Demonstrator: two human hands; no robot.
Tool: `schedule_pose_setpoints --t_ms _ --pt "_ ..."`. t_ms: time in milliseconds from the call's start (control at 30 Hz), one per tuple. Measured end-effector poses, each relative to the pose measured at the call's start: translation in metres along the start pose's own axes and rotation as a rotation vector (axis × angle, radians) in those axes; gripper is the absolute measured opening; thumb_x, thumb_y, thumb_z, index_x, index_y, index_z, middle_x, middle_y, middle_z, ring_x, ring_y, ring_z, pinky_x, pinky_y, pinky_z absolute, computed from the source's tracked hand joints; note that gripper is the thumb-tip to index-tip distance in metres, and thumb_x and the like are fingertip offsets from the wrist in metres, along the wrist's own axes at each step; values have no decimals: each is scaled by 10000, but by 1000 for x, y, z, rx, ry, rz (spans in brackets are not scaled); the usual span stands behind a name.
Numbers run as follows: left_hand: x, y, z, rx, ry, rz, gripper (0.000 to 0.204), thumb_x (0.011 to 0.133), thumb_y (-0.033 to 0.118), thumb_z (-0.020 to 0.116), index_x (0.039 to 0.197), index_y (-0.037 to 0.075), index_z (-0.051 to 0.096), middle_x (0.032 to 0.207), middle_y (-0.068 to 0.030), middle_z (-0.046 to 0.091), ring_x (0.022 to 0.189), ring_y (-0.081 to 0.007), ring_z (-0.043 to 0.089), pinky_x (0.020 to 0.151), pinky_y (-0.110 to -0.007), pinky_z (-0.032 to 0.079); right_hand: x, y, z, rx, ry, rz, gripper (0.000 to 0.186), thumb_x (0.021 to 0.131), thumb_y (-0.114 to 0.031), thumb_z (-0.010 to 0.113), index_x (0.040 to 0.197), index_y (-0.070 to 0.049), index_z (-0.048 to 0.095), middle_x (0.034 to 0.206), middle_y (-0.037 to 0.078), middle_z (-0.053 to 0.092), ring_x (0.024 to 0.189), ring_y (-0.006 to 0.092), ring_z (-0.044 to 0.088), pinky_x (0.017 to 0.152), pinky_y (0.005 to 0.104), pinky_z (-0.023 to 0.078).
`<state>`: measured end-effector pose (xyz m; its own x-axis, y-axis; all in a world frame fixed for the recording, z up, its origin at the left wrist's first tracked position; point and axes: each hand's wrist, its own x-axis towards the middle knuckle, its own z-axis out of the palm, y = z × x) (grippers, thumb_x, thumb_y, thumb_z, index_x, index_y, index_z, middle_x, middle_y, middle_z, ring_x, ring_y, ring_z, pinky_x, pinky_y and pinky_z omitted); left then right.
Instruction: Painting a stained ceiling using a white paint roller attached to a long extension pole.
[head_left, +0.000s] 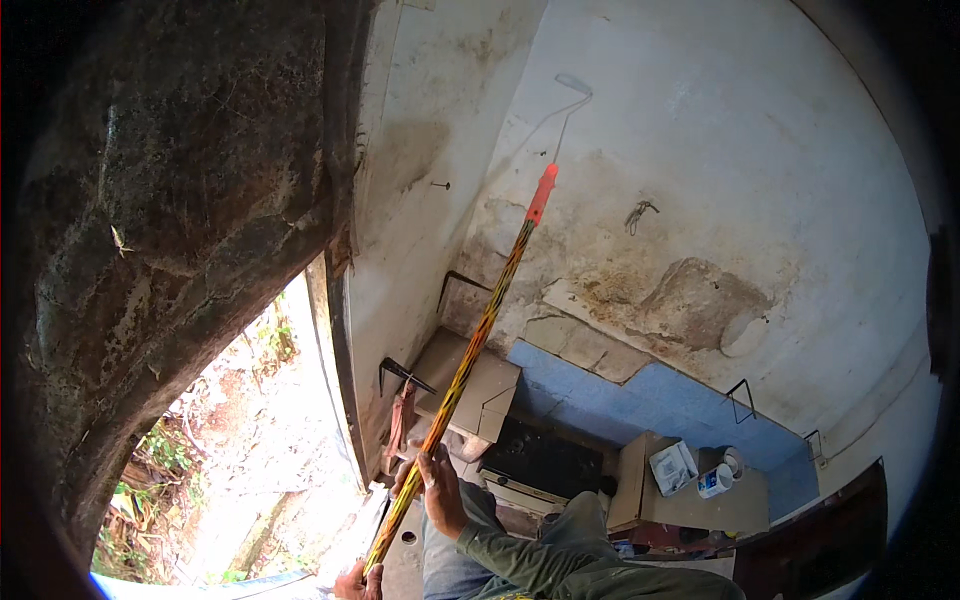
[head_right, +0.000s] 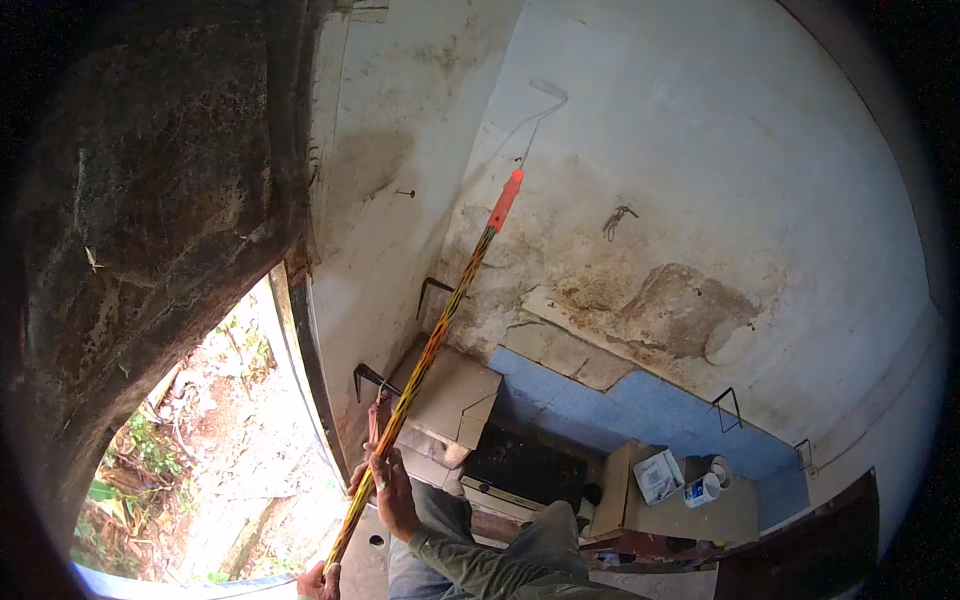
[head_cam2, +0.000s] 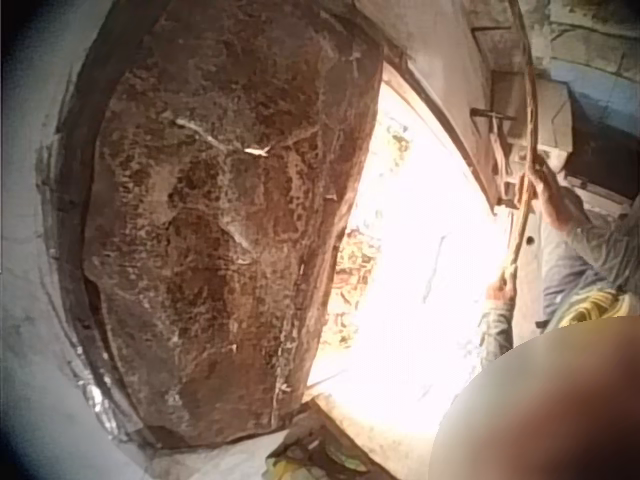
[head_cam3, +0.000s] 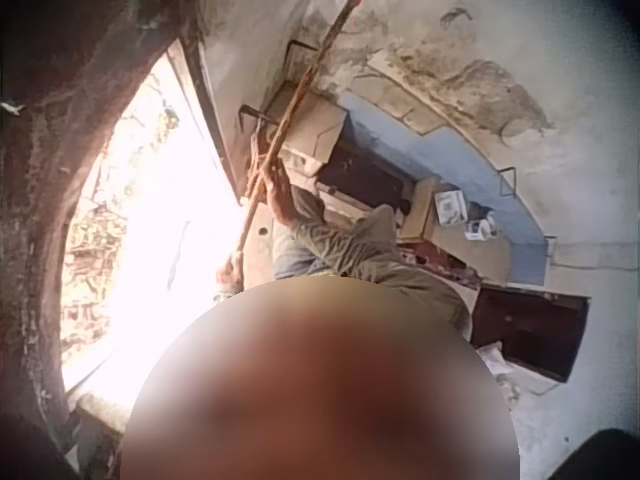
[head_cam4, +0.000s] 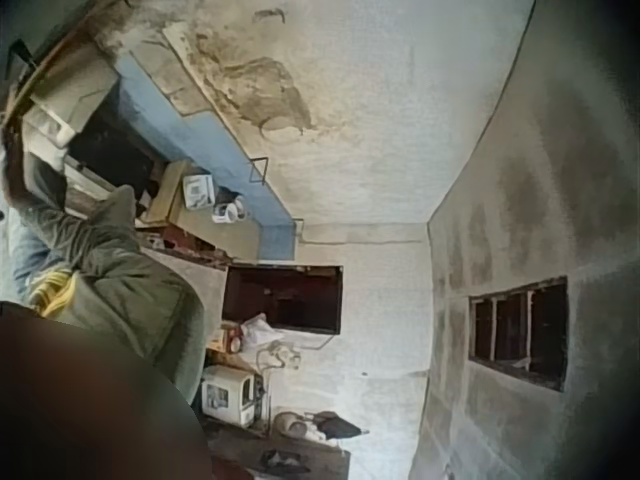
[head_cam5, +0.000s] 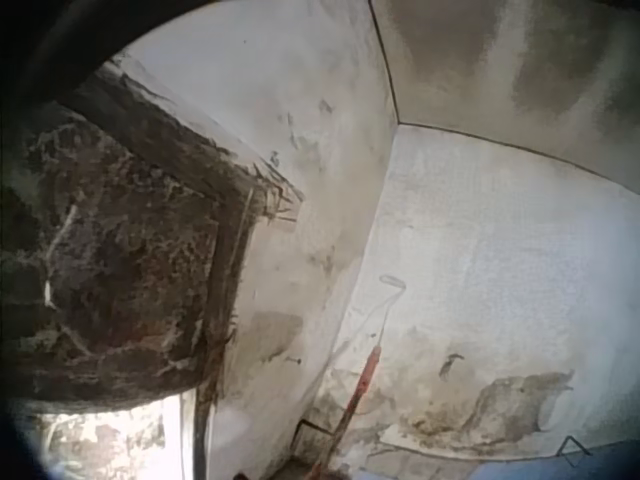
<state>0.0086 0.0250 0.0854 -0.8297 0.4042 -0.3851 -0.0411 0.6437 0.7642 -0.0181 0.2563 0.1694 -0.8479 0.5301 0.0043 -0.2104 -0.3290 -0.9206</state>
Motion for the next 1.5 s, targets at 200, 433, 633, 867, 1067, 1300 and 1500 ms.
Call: schedule_pose_setpoints --t_ms 200,433,633,867,1067,1300,1500 --pt "23 65 -10 -87 73 273 376 943 383 524 968 25 638 640 -178 584 563 -277 578 540 -403 445 8 -23 19 79 -23 -107 359 1024 -364 375 1219 -66 416 739 101 583 607 185 607 602 305 522" --pt "22 134 -21 -69 0 516 253 933 279 543 952 28 568 608 -108 575 512 -262 605 495 -373 435 42 -102 33 169 209 -310 346 1002 -401 439 1097 -73 488 602 23 490 411 102 441 397 225 389" --pt "-12 114 -49 -57 17 493 245 933 269 515 1009 49 591 584 -98 567 511 -233 612 506 -351 462 67 -152 48 191 112 -396 331 996 -395 460 1080 -78 501 598 3 437 412 101 406 403 235 355" --pt "-9 82 -19 231 20 738 541 844 -77 472 1367 39 399 1263 -210 489 954 -394 545 767 -472 470 71 -137 21 190 143 -326 345 984 -433 464 1049 -95 492 609 4 436 418 119 430 396 257 364" --pt "-21 47 -8 -38 -204 89 363 991 294 456 1178 5 570 975 -263 598 868 -396 563 749 -490 455 37 -66 -11 65 59 -160 306 995 -403 442 1028 -99 422 648 46 518 490 167 563 457 288 490" --pt "-33 15 8 -77 -50 276 363 994 273 452 1202 -8 550 1075 -279 587 957 -413 567 821 -466 464 0 -17 -28 46 61 10 311 1000 -385 433 1057 -81 396 717 82 552 548 198 602 526 328 532" --pt "-22 19 20 -139 26 390 369 997 285 445 1185 -14 554 1091 -280 593 1003 -422 569 871 -444 456 28 -47 -24 -69 84 -123 309 1002 -381 428 1051 -76 413 685 79 542 525 178 590 485 301 508"
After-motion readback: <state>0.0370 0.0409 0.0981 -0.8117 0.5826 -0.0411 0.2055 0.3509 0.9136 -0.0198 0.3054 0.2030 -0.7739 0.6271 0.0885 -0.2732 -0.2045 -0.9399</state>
